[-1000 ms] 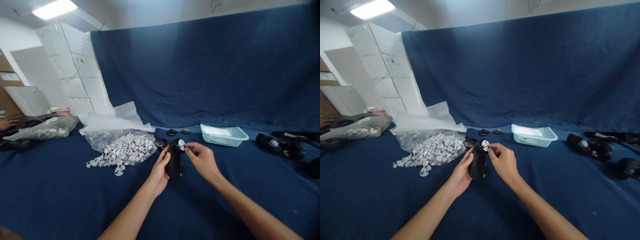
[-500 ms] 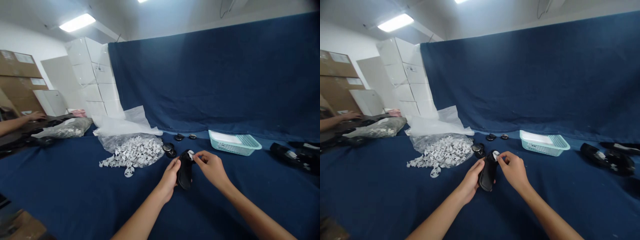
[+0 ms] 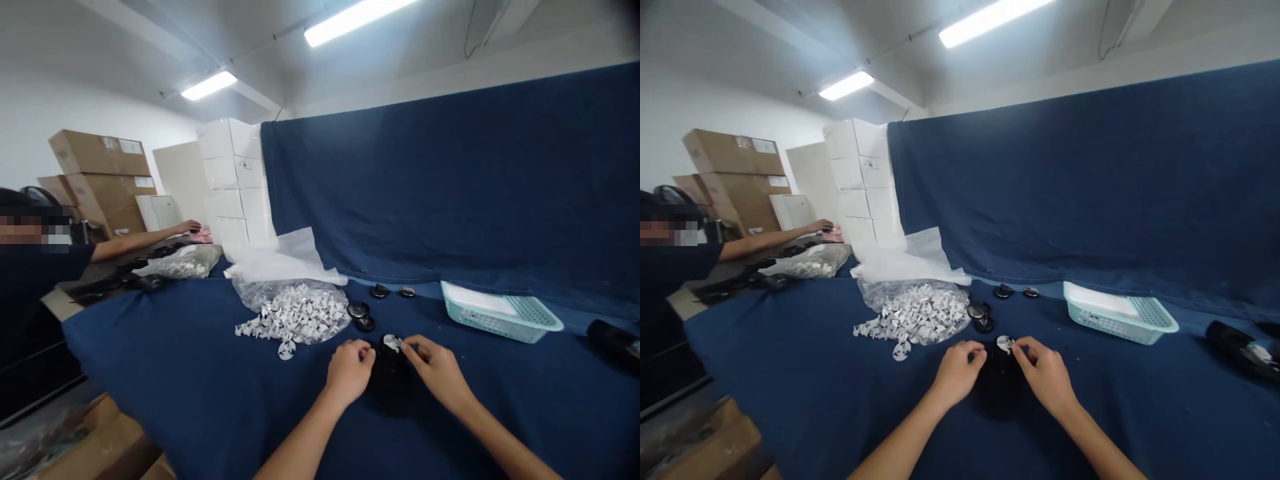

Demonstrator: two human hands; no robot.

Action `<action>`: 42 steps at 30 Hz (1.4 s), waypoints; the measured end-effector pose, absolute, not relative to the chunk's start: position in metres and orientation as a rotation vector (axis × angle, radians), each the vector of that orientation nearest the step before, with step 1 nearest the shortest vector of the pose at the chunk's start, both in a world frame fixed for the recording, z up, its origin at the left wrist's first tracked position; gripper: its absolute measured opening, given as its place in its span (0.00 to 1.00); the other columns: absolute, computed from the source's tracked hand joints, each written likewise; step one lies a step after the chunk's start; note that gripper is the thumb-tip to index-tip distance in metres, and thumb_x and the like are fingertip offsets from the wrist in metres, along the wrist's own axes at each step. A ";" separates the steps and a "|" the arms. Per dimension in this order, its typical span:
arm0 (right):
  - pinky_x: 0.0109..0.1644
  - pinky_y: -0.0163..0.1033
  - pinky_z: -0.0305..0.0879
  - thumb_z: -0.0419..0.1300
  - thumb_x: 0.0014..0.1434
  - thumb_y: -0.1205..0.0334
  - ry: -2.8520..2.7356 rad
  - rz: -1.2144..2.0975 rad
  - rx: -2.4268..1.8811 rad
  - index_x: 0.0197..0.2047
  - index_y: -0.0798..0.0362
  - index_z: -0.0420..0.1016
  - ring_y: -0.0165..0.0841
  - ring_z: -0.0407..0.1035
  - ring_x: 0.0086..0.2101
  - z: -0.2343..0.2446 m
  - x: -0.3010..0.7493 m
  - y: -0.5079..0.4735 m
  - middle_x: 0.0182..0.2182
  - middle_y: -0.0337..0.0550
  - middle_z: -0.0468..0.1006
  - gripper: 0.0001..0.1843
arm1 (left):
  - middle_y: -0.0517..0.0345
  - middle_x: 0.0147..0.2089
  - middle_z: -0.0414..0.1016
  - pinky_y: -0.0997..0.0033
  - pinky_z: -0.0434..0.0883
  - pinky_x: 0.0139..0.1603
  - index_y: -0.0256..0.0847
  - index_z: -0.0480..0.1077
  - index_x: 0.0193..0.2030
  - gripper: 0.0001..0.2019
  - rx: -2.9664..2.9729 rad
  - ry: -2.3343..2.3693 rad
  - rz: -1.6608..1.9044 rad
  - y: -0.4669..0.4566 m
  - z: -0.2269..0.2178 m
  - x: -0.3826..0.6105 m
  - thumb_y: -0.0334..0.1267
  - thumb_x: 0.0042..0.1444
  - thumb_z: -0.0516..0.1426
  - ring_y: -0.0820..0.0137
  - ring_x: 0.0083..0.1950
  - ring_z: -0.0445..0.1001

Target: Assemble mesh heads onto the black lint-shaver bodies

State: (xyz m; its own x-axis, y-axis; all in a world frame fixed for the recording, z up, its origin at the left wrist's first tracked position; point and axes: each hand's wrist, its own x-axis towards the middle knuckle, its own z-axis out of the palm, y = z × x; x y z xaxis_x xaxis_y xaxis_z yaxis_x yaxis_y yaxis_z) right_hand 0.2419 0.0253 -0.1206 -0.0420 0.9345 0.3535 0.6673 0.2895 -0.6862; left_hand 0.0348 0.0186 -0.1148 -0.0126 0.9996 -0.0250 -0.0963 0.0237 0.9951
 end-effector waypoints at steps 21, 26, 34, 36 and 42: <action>0.56 0.54 0.62 0.54 0.64 0.55 -1.895 0.094 -1.112 0.46 0.47 0.70 0.43 0.66 0.51 -0.149 0.233 0.019 0.48 0.48 0.73 0.10 | 0.42 0.60 0.68 0.67 0.72 0.41 0.37 0.71 0.52 0.19 0.971 0.918 1.393 0.025 -0.094 0.018 0.46 0.60 0.54 0.58 0.52 0.73; 0.57 0.56 0.60 0.56 0.63 0.55 -1.885 -0.013 -1.075 0.46 0.45 0.70 0.44 0.63 0.54 -0.150 0.235 0.019 0.53 0.47 0.68 0.10 | 0.47 0.49 0.76 0.70 0.69 0.37 0.38 0.75 0.47 0.17 1.245 1.000 1.393 0.003 -0.088 0.022 0.47 0.57 0.57 0.65 0.40 0.75; 0.62 0.56 0.57 0.54 0.64 0.52 -1.998 0.201 -1.070 0.49 0.44 0.66 0.43 0.56 0.61 -0.151 0.235 0.021 0.59 0.44 0.66 0.12 | 0.55 0.36 0.77 0.72 0.67 0.35 0.41 0.76 0.41 0.12 1.463 1.249 1.432 -0.042 -0.089 0.018 0.46 0.59 0.57 0.71 0.31 0.72; 0.61 0.55 0.57 0.54 0.64 0.51 -2.004 0.232 -1.074 0.50 0.44 0.65 0.42 0.58 0.60 -0.152 0.236 0.022 0.58 0.44 0.67 0.13 | 0.56 0.34 0.76 0.73 0.65 0.32 0.41 0.76 0.40 0.12 1.458 1.324 1.445 -0.047 -0.095 0.015 0.46 0.58 0.57 0.72 0.29 0.70; 0.60 0.55 0.59 0.54 0.64 0.50 -1.977 0.217 -1.067 0.50 0.45 0.67 0.42 0.63 0.56 -0.153 0.237 0.023 0.55 0.45 0.69 0.13 | 0.58 0.32 0.73 0.76 0.61 0.25 0.41 0.76 0.38 0.12 1.356 1.437 1.475 -0.064 -0.112 0.005 0.47 0.58 0.57 0.76 0.24 0.64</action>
State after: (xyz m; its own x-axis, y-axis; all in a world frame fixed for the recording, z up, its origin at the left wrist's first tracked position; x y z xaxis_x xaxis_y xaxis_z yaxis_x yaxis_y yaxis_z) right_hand 0.2370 0.0231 -0.1531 -0.2688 0.7510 0.6032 0.6021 0.6198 -0.5034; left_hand 0.0050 -0.0644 -0.1116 -0.2419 0.9447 0.2213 0.1965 -0.1756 0.9646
